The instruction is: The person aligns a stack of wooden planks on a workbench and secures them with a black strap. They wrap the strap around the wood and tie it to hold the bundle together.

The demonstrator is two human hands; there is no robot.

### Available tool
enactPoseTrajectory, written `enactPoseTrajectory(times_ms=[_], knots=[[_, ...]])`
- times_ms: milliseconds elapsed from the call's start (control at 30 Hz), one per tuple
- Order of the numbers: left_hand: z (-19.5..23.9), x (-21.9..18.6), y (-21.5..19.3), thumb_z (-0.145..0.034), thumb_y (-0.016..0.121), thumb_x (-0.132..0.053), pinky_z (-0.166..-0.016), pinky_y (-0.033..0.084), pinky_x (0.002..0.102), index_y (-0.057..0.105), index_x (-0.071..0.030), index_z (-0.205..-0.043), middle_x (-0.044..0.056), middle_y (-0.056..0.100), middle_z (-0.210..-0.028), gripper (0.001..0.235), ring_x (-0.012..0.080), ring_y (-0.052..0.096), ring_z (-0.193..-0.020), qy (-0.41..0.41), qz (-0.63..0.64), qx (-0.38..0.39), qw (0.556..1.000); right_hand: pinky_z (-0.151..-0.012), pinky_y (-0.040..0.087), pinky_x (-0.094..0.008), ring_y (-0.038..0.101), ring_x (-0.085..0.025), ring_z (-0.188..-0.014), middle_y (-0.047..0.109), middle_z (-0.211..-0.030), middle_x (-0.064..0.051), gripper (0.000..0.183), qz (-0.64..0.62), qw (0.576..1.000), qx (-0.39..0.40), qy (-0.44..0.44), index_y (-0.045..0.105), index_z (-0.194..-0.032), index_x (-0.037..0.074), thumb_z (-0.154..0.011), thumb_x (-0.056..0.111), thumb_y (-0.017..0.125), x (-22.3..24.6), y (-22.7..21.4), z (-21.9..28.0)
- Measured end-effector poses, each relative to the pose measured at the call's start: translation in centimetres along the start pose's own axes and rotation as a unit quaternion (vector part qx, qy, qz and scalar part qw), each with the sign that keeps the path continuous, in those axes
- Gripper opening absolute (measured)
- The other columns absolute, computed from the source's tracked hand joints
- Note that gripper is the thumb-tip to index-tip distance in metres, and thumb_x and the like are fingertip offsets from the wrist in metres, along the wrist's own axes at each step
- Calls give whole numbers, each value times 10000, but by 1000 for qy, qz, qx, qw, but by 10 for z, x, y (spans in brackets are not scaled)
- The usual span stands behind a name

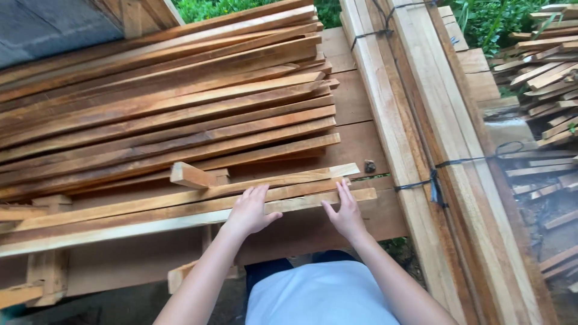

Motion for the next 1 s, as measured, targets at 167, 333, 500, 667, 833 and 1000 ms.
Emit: enactPoseTrajectory(times_ms=[167, 333, 500, 667, 833, 1000], knots=[[-47, -70, 50, -656, 900, -568, -1197, 216, 648, 242, -52, -1619, 172, 299, -1645, 1275, 457, 238, -1505, 64, -11, -145, 987, -1023, 532, -425, 612, -325, -1252, 504, -1509, -161, 767, -119, 989, 2, 84, 504, -1492, 71, -858, 373, 814, -30, 1, -18], [-77, -97, 95, -698, 893, -538, -1220, 67, 688, 184, -57, -1635, 168, 185, -1697, 1269, 446, 130, -1543, 64, -23, -118, 991, -806, 651, -365, 739, -298, -1036, 624, -1354, -165, 640, -250, 949, 22, 189, 601, -1416, 62, -882, 318, 842, -68, 11, -30], [-106, -83, 95, -533, 934, -554, -1232, 50, 666, 279, -108, -1602, 83, 377, -1551, 1331, 331, 286, -1475, 64, -92, -167, 980, -734, 657, -428, 747, -373, -920, 588, -1260, -203, 613, -350, 914, 37, 203, 580, -1420, -3, -897, 203, 823, -73, 25, -42], [-105, -84, 83, -548, 923, -561, -1246, 67, 646, 301, -105, -1588, 75, 385, -1518, 1295, 299, 329, -1440, 71, -102, -129, 984, -694, 671, -405, 749, -382, -892, 589, -1235, -229, 631, -312, 923, 63, 218, 620, -1344, -41, -811, 181, 872, -49, 6, -46], [-99, -65, 78, -577, 913, -574, -1244, 82, 633, 279, -121, -1593, 61, 359, -1521, 1281, 280, 307, -1444, 57, -121, -99, 986, -905, 605, -446, 714, -312, -1112, 746, -1201, -100, 549, -161, 965, 142, 150, 737, -1258, 161, -804, 454, 834, -33, 32, -50], [-86, -53, 76, -637, 869, -555, -1249, 125, 564, 269, -165, -1609, 17, 333, -1607, 1208, 227, 284, -1492, 93, -98, -134, 982, -976, 560, -387, 693, -246, -1170, 777, -1158, -59, 437, -130, 969, 170, 124, 760, -1218, 146, -889, 435, 759, 2, 43, -47]])
Point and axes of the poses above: each hand's wrist, its own z-axis away from the middle knuckle, its own y-axis out of the palm, x = y × z, the point moved 3 cm from there along -z, towards the middle knuckle
